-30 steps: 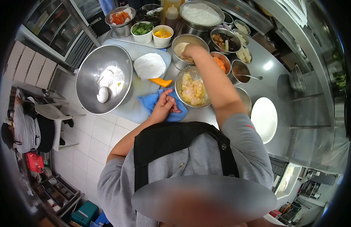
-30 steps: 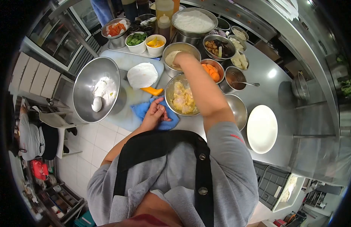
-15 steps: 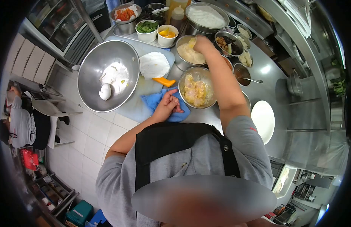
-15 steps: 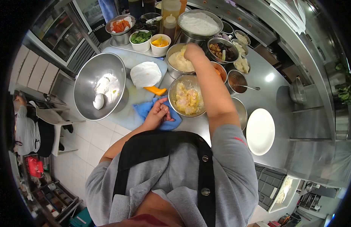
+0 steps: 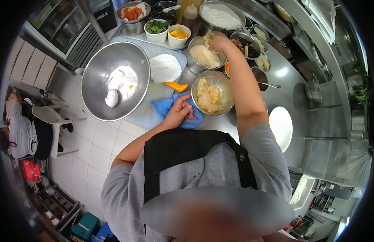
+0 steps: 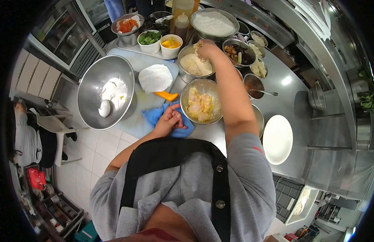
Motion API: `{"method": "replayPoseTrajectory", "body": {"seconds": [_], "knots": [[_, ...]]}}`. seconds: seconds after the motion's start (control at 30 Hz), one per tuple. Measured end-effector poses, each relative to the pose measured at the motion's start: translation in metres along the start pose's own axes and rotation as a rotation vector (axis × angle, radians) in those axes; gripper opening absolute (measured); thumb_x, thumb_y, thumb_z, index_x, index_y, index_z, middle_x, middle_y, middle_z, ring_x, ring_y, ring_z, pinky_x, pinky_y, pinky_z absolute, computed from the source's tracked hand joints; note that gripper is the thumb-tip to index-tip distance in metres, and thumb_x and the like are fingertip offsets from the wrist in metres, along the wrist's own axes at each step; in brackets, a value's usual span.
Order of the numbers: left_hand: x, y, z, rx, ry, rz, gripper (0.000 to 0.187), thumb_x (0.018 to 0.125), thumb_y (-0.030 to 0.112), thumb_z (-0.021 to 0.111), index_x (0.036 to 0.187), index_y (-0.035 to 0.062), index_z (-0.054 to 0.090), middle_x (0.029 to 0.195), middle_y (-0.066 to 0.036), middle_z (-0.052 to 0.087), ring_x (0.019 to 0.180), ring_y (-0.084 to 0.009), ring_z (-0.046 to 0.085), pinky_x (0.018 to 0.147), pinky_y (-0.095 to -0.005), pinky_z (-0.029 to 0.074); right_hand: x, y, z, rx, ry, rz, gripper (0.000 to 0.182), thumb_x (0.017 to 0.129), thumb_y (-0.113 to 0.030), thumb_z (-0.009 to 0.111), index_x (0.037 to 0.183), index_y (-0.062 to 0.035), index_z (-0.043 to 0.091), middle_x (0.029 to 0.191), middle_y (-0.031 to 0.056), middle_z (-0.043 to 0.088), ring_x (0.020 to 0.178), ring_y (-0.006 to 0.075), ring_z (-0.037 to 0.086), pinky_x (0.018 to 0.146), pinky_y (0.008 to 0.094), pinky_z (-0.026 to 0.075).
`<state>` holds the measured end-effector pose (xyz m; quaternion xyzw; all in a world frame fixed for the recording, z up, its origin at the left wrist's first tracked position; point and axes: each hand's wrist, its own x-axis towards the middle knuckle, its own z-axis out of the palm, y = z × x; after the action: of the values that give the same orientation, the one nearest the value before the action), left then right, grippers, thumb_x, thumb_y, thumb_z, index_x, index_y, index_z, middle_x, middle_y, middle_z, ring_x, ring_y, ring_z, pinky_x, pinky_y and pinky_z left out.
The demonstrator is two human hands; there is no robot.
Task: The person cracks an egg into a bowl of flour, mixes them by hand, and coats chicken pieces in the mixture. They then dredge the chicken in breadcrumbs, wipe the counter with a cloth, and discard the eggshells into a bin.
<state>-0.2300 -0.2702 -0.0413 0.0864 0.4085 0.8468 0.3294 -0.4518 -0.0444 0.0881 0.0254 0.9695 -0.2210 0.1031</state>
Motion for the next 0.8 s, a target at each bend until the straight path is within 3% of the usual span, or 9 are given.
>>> {"method": "replayPoseTrajectory", "body": {"seconds": [0.03,0.13,0.17,0.27,0.4,0.43,0.67,0.77,0.8], "knots": [[0.001,0.0,0.0,0.003,-0.002,0.0,0.042,0.092,0.013,0.046,0.129,0.0068,0.028,0.079,-0.003,0.047,0.068,-0.0125,0.053,0.073,-0.0382,0.052,0.003,0.005,0.003,0.32,-0.102,0.136,0.034,0.07,-0.014,0.059,0.099,0.003,0.059,0.096,0.0169,0.064,0.087,0.0284,0.063,0.07,0.0364,0.05],[0.002,-0.003,-0.002,0.002,-0.01,0.0,0.042,0.092,0.013,0.045,0.129,0.0056,0.028,0.078,-0.004,0.048,0.068,-0.0124,0.053,0.073,-0.0383,0.052,-0.013,-0.002,0.042,-0.193,-0.215,0.006,0.04,0.075,-0.017,0.056,0.109,0.0036,0.054,0.099,0.0201,0.06,0.079,0.0255,0.062,0.061,0.0354,0.052],[0.001,-0.004,-0.003,-0.001,-0.014,-0.003,0.042,0.092,0.013,0.045,0.129,0.0049,0.027,0.078,-0.004,0.048,0.068,-0.0122,0.053,0.073,-0.0384,0.053,-0.018,-0.01,0.042,-0.147,-0.217,0.102,0.047,0.075,-0.02,0.056,0.115,0.0037,0.05,0.105,0.0195,0.058,0.089,0.027,0.059,0.067,0.0389,0.051],[0.002,-0.002,-0.004,-0.003,-0.014,0.005,0.042,0.092,0.013,0.045,0.129,0.0042,0.027,0.078,-0.004,0.048,0.068,-0.0122,0.053,0.073,-0.0385,0.053,-0.006,0.0,0.023,0.086,-0.284,0.177,0.045,0.075,-0.019,0.057,0.115,0.0021,0.051,0.102,0.0171,0.059,0.088,0.0272,0.058,0.069,0.0396,0.05],[0.002,-0.003,-0.001,-0.01,0.018,-0.024,0.039,0.092,0.016,0.046,0.127,0.0061,0.031,0.079,-0.003,0.048,0.068,-0.0124,0.053,0.073,-0.0386,0.052,0.004,0.02,0.029,0.438,-0.225,0.136,0.037,0.076,-0.019,0.055,0.108,-0.0005,0.054,0.095,0.0142,0.059,0.083,0.0253,0.057,0.061,0.0393,0.05],[0.001,-0.004,-0.001,-0.011,0.009,-0.018,0.038,0.092,0.016,0.046,0.126,0.0061,0.031,0.079,-0.003,0.048,0.068,-0.0125,0.053,0.073,-0.0387,0.052,-0.006,0.004,0.033,0.013,-0.292,0.076,0.039,0.076,-0.021,0.055,0.109,0.0008,0.053,0.095,0.0157,0.059,0.082,0.0254,0.057,0.059,0.0404,0.049],[0.002,0.0,-0.001,-0.001,-0.001,-0.01,0.035,0.093,0.015,0.045,0.124,0.0063,0.033,0.08,-0.003,0.048,0.068,-0.0128,0.052,0.075,-0.0386,0.051,0.005,0.003,0.029,-0.068,-0.21,-0.001,0.046,0.074,-0.028,0.06,0.106,0.0044,0.057,0.101,0.0181,0.061,0.081,0.0293,0.06,0.07,0.0388,0.049],[0.001,-0.003,0.0,-0.008,-0.002,-0.005,0.035,0.092,0.016,0.045,0.124,0.0065,0.033,0.08,-0.003,0.048,0.068,-0.0128,0.052,0.074,-0.0384,0.051,-0.019,-0.027,0.028,-0.269,-0.443,0.093,0.052,0.07,-0.032,0.065,0.107,0.0027,0.057,0.105,0.0185,0.06,0.087,0.0282,0.06,0.077,0.0354,0.047],[0.001,-0.002,-0.001,-0.005,-0.006,0.004,0.035,0.092,0.016,0.045,0.124,0.0065,0.033,0.08,-0.003,0.048,0.068,-0.0127,0.052,0.074,-0.0384,0.051,-0.025,-0.026,0.031,-0.271,-0.377,0.107,0.052,0.069,-0.033,0.066,0.107,0.0022,0.058,0.105,0.018,0.06,0.089,0.0283,0.06,0.078,0.0358,0.047]]}}
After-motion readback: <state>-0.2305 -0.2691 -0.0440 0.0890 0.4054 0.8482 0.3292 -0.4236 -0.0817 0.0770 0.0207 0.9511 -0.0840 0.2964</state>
